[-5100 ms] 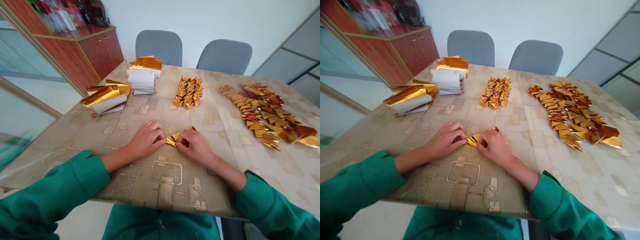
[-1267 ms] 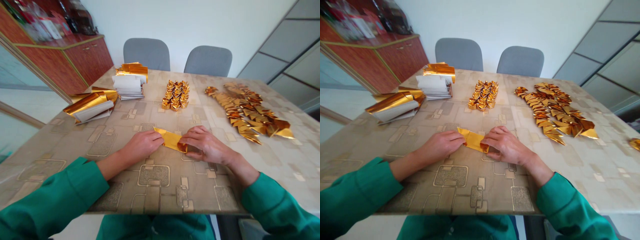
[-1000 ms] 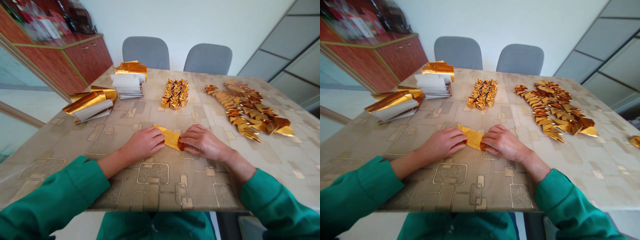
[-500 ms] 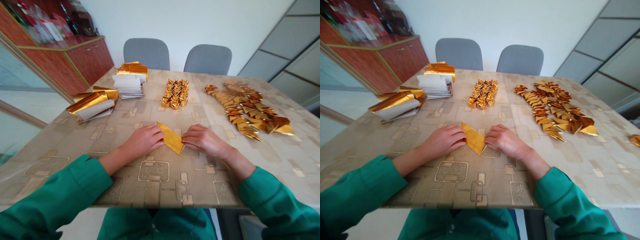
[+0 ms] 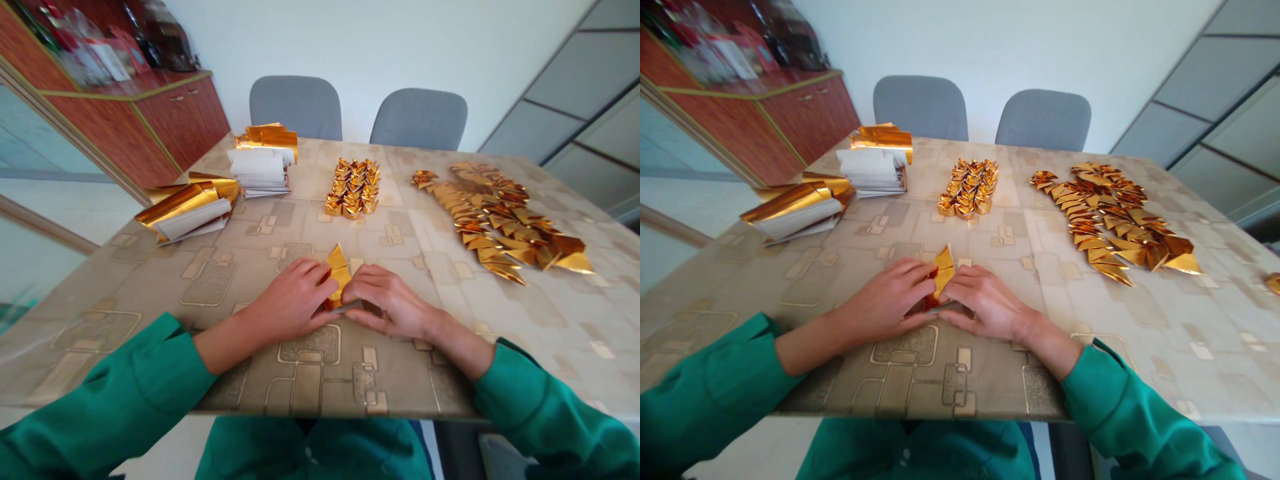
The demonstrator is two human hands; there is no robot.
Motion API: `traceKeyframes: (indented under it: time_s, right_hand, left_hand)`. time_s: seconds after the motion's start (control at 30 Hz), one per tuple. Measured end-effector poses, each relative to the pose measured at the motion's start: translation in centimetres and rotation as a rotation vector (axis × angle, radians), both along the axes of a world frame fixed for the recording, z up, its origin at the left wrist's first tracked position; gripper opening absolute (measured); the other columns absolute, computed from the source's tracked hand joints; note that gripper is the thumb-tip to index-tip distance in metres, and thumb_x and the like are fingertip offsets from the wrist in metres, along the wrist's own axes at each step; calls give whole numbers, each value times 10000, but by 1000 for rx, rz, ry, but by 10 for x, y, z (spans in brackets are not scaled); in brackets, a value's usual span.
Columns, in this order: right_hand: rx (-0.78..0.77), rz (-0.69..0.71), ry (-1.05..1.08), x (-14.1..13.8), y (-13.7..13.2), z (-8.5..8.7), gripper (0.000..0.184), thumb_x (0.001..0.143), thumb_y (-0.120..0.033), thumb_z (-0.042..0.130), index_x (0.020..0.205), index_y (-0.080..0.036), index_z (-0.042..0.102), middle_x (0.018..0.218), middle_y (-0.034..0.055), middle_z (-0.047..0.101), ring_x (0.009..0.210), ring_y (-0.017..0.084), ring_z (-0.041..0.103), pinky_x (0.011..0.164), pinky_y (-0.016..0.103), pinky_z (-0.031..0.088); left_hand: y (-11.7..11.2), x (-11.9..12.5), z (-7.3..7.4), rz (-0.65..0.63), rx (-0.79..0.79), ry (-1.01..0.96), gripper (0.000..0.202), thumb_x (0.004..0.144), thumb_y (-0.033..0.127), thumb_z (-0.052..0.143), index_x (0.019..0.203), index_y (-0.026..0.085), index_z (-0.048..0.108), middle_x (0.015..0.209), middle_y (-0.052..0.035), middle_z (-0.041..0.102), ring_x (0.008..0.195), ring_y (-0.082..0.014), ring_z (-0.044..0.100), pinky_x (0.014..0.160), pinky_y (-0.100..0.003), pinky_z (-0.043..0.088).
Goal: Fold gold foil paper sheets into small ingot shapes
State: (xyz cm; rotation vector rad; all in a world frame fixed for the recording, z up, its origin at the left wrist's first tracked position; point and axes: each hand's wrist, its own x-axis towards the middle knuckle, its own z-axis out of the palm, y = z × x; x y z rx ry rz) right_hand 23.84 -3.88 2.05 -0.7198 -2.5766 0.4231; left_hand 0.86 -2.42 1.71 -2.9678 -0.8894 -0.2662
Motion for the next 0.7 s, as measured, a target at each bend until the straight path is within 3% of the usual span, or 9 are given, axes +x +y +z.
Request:
traceKeyframes:
  time_s: [0.07,0.13,0.23,0.33,0.43,0.53,0.7]
  right_hand:
    - [-12,50,-12,1,2,-2,322,878,-384,647,1116,-174,597,1086,98,663,1014,227,563,899,382,441]
    - [0,27,-39,2,5,-5,400,845,-349,689,1188,-182,568,1163,103,648,1085,243,546,941,407,420]
    - [-8,-51,-45,3,7,-11,244,877,-244,637,1111,-191,589,1092,80,667,1035,222,564,901,386,418]
    - [-12,-57,-47,1,3,-14,87,941,-242,555,973,-207,627,1001,51,682,975,200,580,858,360,401]
    - [40,-98,-49,-5,-3,-13,128,966,-253,521,959,-215,644,972,46,689,955,201,578,870,377,356]
    - [68,-118,-34,-11,-6,-11,132,966,-265,530,957,-216,652,971,51,692,943,203,575,864,379,326]
    - [-82,-126,57,-16,-1,-14,155,970,-251,528,878,-194,638,885,35,670,858,171,575,792,323,352]
  left_hand:
    - [2,-1,-7,-52,16,-15,216,915,355,583,1002,161,621,1196,-145,635,1162,-281,566,993,-443,454]
    - [7,-3,-14,-104,30,-49,192,926,300,572,1041,157,628,1235,-149,629,1202,-272,555,1018,-438,449]
    - [13,-6,-20,-173,13,-108,203,941,262,546,1102,170,631,1332,-166,586,1274,-267,516,1056,-464,423]
    - [14,-12,-14,-197,-71,-132,193,946,269,534,1087,204,649,1426,-155,521,1340,-273,456,1082,-512,381]
    - [9,-17,-3,-166,-160,-168,178,891,345,623,993,209,672,1444,-131,507,1313,-288,474,1081,-528,369]
    - [0,-19,5,-48,-217,-216,209,860,394,658,854,186,677,1296,-121,598,1185,-276,544,1010,-479,436]
    - [-13,-20,2,111,-316,-272,177,883,295,622,756,183,675,1262,-105,584,1152,-267,536,977,-464,455]
